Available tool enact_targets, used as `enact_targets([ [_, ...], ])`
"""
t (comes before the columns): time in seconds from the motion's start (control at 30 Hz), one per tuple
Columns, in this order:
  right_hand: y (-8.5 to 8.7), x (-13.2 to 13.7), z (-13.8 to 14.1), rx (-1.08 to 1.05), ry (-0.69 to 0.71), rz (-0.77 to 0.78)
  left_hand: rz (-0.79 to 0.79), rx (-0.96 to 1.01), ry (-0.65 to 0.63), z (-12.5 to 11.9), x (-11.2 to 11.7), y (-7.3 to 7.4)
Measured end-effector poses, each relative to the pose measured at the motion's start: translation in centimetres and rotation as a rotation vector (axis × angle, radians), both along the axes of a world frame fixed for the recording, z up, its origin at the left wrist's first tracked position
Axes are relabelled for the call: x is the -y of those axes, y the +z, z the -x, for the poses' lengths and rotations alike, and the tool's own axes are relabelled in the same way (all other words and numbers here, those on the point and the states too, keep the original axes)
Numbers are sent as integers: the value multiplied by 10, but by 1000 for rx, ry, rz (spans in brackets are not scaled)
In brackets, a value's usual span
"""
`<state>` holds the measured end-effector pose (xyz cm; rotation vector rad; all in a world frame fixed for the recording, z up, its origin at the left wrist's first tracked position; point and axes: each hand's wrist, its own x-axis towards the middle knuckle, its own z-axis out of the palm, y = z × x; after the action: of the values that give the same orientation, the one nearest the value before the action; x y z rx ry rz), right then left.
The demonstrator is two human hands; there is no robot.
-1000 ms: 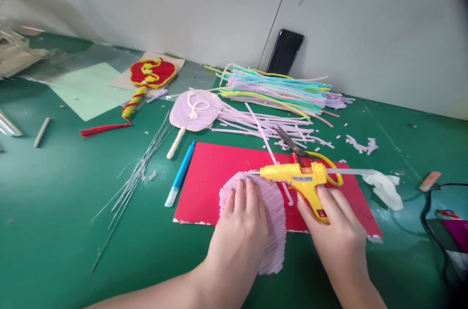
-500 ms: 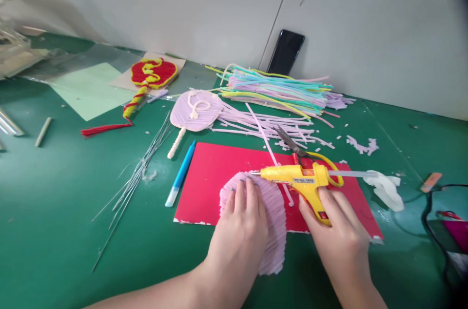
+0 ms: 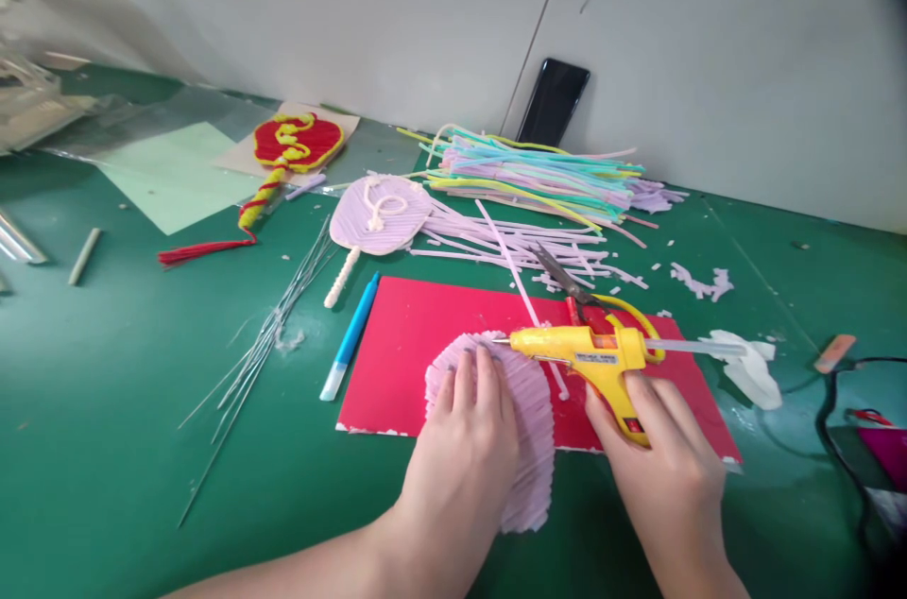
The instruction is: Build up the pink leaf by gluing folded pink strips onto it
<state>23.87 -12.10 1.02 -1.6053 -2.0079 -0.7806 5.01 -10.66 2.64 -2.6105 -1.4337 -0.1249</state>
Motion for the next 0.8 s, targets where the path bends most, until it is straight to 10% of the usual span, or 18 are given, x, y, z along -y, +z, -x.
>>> enact_targets([
  [0.8,0,0,-2,-11,1,18,-53,4,-20,0,-1,4],
])
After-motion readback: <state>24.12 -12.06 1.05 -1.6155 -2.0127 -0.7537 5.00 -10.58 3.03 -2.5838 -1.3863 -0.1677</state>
